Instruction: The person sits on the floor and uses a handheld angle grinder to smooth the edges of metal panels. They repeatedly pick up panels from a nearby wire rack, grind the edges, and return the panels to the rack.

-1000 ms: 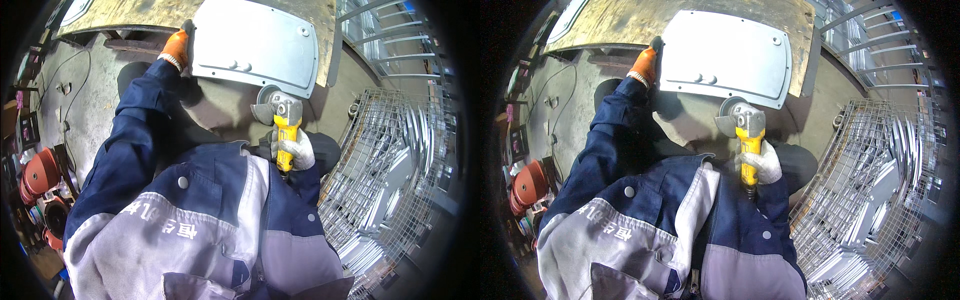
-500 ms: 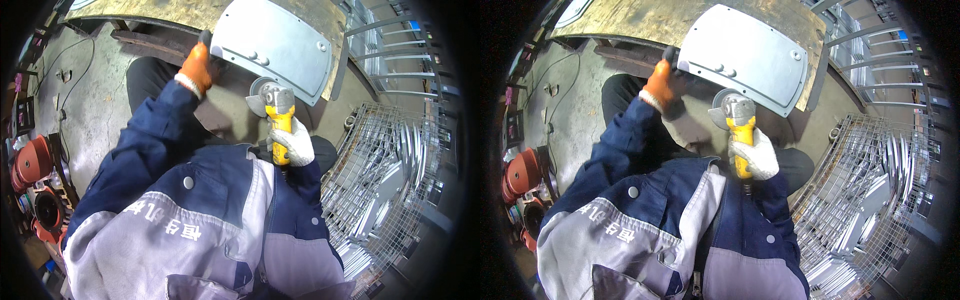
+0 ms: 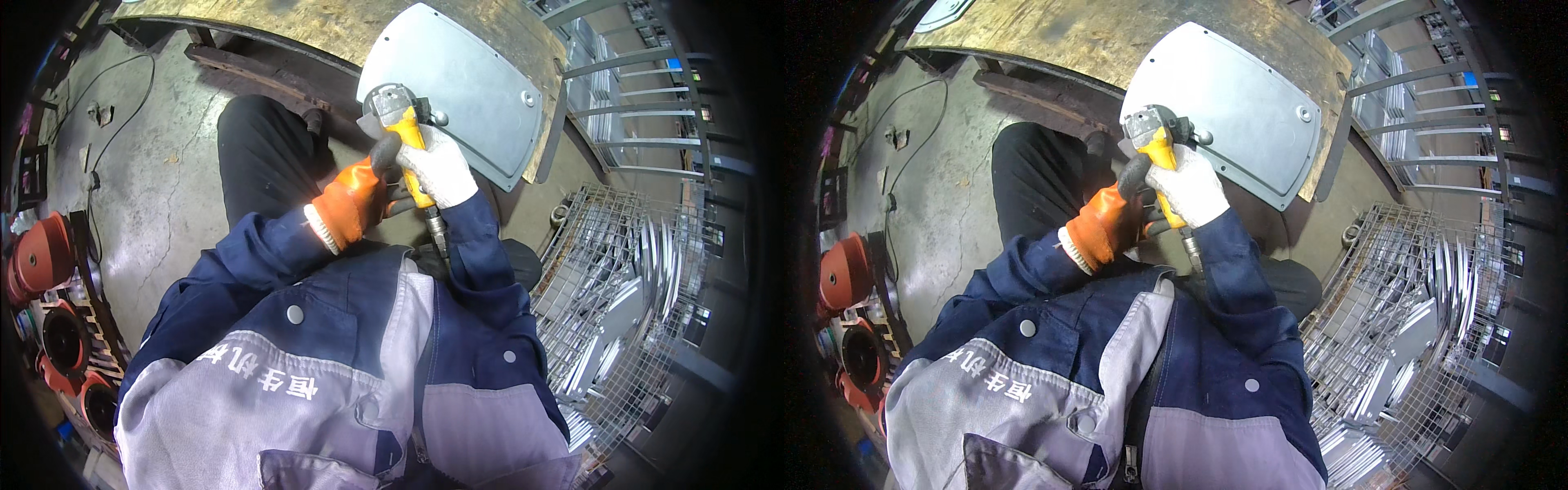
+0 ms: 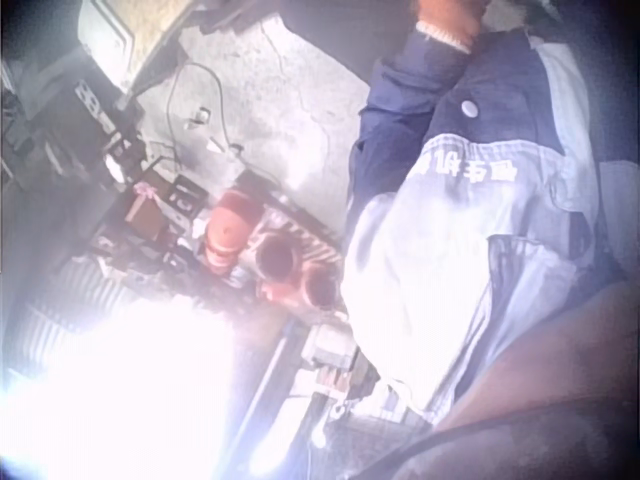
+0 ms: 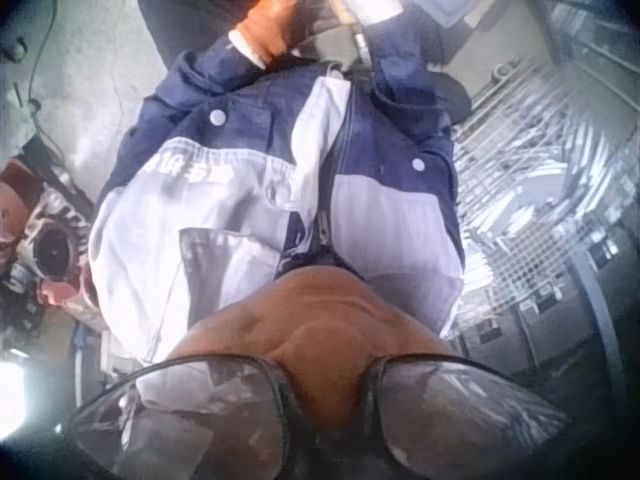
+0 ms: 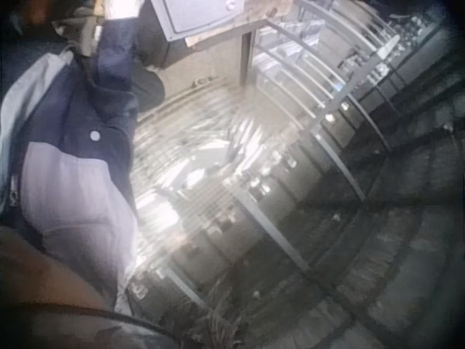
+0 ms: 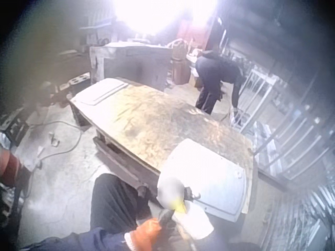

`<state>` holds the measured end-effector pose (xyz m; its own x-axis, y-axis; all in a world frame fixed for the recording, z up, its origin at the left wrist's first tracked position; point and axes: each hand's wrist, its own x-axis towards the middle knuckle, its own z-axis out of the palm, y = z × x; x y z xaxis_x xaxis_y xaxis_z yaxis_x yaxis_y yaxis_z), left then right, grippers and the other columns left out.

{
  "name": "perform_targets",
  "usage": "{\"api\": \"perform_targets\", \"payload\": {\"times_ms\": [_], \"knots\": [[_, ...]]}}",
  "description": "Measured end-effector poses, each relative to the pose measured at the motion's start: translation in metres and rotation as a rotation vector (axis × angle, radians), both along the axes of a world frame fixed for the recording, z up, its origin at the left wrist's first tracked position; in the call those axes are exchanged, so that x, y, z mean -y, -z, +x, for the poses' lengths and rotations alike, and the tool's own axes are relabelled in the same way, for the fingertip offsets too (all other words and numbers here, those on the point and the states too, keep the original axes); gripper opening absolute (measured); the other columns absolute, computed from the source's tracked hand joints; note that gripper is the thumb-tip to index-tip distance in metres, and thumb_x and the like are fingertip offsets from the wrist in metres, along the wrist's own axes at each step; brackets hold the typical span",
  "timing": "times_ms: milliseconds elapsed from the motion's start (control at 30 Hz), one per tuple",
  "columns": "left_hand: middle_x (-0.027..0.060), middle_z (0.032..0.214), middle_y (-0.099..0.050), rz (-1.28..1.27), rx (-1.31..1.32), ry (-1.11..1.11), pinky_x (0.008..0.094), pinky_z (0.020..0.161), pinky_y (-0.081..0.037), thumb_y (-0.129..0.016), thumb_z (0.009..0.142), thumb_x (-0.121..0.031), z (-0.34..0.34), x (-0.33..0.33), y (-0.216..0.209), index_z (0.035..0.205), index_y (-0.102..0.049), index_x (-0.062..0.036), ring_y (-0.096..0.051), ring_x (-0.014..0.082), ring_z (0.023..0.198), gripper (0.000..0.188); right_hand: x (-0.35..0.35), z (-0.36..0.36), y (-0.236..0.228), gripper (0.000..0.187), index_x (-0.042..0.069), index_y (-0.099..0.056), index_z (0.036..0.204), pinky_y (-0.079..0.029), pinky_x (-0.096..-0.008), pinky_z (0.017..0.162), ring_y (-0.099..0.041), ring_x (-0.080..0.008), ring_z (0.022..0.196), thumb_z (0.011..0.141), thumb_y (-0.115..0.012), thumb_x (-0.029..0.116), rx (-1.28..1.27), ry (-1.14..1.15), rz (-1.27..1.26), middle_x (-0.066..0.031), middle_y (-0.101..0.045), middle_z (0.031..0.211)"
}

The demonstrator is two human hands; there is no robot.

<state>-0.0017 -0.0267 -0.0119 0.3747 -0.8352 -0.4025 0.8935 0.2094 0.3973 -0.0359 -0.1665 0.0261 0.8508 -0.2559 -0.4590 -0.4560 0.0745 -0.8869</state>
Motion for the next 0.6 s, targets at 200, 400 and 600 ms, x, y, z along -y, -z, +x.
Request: {"api": "perform_targets", "payload": {"times_ms": [200, 400, 600], "knots": [[0.0024, 0.105, -0.061, 0.128, -0.002, 0.148, 0.0233, 0.065, -0.046, -0.051, 0.093, -0.053, -0.023, 0.003, -0.024, 0.125, -0.054, -0.0107, -0.058, 0.0099, 0.083, 0.053, 0.008, -0.045, -0.002, 0.027, 0.001, -0.062, 0.105, -0.048, -0.027, 0.066, -0.06, -0.012, 0.073, 0.081, -0.067, 0.013, -0.015, 0.075, -0.129, -0.0052, -0.063, 0.084], [0.0042, 0.107, -0.064, -0.005, 0.0, 0.299, 0.0269, 0.082, -0.046, -0.057, 0.094, -0.041, -0.048, 0.027, -0.018, 0.119, -0.059, -0.0064, -0.058, 0.012, 0.095, 0.043, 0.023, -0.099, -0.006, 0.036, 0.0, -0.057, 0.117, -0.049, -0.0268, 0.075, -0.061, -0.0125, 0.085, 0.082, -0.064, 0.007, 0.011, 0.198, -0.059, -0.0061, -0.064, 0.099], [0.0019, 0.085, -0.057, 0.095, -0.093, 0.272, 0.0272, 0.062, -0.039, -0.059, 0.091, -0.044, -0.056, 0.055, -0.018, 0.113, -0.059, -0.01, -0.049, 0.0121, 0.072, 0.041, 0.048, -0.099, 0.002, 0.033, 0.0, -0.059, 0.112, -0.049, -0.0286, 0.076, -0.061, -0.0147, 0.085, 0.081, -0.064, 0.008, 0.056, 0.17, -0.098, -0.0073, -0.065, 0.097]]}}
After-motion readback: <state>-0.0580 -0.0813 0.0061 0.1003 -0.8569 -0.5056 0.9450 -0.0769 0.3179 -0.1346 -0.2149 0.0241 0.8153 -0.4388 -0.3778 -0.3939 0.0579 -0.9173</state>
